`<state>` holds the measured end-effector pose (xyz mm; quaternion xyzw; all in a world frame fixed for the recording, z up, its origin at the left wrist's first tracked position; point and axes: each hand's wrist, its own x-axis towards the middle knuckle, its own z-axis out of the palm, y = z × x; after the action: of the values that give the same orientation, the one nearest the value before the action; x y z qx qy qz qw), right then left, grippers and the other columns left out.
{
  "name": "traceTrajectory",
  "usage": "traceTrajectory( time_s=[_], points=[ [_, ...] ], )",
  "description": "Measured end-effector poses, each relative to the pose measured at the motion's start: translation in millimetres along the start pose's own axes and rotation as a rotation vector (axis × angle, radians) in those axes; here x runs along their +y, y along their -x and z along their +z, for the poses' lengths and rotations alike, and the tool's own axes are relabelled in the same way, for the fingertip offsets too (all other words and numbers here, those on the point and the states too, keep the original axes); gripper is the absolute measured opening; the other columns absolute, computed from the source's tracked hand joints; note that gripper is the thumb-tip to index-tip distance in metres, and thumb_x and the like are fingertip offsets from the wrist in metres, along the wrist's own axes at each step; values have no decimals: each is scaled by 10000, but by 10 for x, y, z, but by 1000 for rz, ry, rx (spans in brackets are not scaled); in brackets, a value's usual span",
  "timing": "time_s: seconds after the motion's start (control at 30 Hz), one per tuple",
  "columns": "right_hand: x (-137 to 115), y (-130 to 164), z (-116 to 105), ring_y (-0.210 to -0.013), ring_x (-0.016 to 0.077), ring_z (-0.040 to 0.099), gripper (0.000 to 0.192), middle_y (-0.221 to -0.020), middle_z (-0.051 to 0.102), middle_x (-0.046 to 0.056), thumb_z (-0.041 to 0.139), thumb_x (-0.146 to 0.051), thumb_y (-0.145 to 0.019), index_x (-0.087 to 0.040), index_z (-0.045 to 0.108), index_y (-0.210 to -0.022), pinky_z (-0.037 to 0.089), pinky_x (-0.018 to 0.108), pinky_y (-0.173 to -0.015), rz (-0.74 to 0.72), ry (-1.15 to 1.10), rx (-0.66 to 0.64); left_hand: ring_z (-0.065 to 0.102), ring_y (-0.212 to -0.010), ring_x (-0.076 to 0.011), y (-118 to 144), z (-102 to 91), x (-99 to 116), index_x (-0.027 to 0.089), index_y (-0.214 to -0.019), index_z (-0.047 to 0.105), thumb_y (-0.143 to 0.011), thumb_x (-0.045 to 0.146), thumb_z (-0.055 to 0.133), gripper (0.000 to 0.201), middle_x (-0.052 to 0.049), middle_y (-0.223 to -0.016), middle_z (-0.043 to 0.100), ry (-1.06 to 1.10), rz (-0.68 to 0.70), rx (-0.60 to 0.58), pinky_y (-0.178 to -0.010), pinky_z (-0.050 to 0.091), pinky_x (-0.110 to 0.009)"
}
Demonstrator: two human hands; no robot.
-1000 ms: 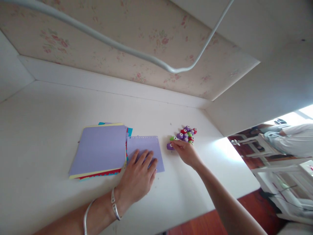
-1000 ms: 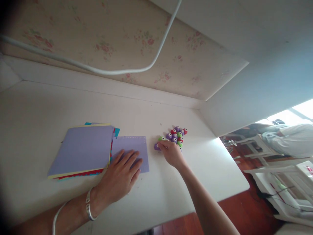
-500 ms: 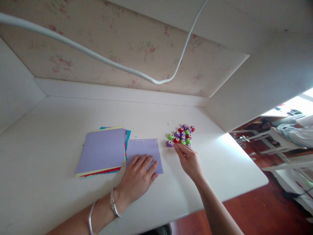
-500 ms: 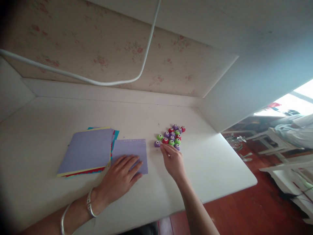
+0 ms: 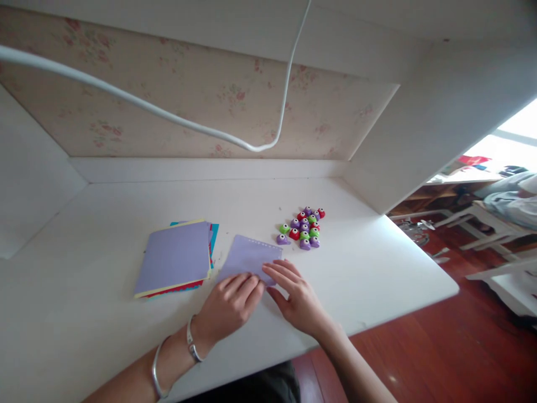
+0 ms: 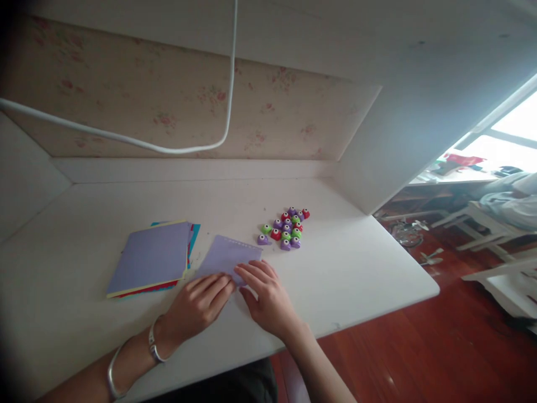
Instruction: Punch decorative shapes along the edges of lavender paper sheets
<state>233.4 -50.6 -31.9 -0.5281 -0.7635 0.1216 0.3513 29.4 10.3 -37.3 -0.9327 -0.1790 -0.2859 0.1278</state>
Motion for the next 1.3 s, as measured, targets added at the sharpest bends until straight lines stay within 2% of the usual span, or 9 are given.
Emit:
traceTrajectory(
  time_s=[0.1,0.23,0.43,0.53,0.63,0.8,0.97,1.2,1.3],
  points=[
    [10,-102,28,-1132,209,639,264,-1111,749,26,580,-197,-949,-266,687,-1180,355,489,-1147,-73,31,41,652,-941,-170,-55,-89,-58,140,-1084,626,-947,108,453,222,-48,-1022,682,-15,23,28,-809,515,-308],
    [113,-206,63,-1084,188,671,237,-1059,765,22,537,-189,-975,-256,715,-1116,397,440,-1115,-95,52,84,656,-928,-148,-81,-215,-245,149,-1094,615,-939,81,467,225,-39,-1038,690,-29,-42,36,-839,504,-294],
    [364,-232,86,-952,183,711,237,-1022,766,31,509,-244,-991,-253,734,-1062,462,380,-1053,77,63,195,675,-831,-115,-72,-397,-616,151,-1053,598,-930,103,529,149,-29,-957,713,-136,-199,156,-813,498,-238],
    [456,-204,84,-921,206,718,264,-1004,766,43,489,-279,-989,-260,743,-1059,544,349,-918,199,85,240,665,-709,-96,-78,-462,-773,151,-1005,615,-969,206,511,123,-25,-867,714,-169,-404,256,-676,470,-197],
    [491,-179,86,-872,217,735,284,-1020,770,42,486,-327,-982,-276,737,-1104,586,335,-800,336,97,274,632,-624,-100,-87,-523,-925,156,-982,648,-988,343,470,258,-20,-770,690,-119,-750,298,-583,423,-198],
    [464,-183,102,-1071,230,700,308,-1261,688,52,482,-292,-960,-251,752,-1104,562,357,-935,295,80,243,649,-805,-137,-19,-605,-1186,176,-1019,656,-965,461,441,361,-41,-902,690,71,-1150,326,-723,470,-221],
    [445,-205,129,-963,234,729,321,-1082,760,65,482,-299,-960,-244,753,-1123,583,370,-876,287,80,215,626,-804,-155,252,-596,-1412,178,-1077,644,-974,525,362,459,-44,-917,681,65,-1284,204,-716,470,-248],
    [423,-158,133,-876,261,728,321,-641,731,29,536,-452,-945,-255,784,-892,519,457,-973,335,206,273,650,-819,-179,783,-610,-1615,181,-1055,657,-947,468,379,414,-46,-919,699,10,-1333,-37,-693,452,-246],
    [415,-139,21,-833,247,716,365,-674,732,41,521,-479,-950,-238,769,-833,549,403,-885,372,212,325,661,-883,-198,948,-620,-1655,185,-1071,651,-942,446,385,395,-58,-960,705,-7,-1313,-130,-727,462,-251]
  ],
)
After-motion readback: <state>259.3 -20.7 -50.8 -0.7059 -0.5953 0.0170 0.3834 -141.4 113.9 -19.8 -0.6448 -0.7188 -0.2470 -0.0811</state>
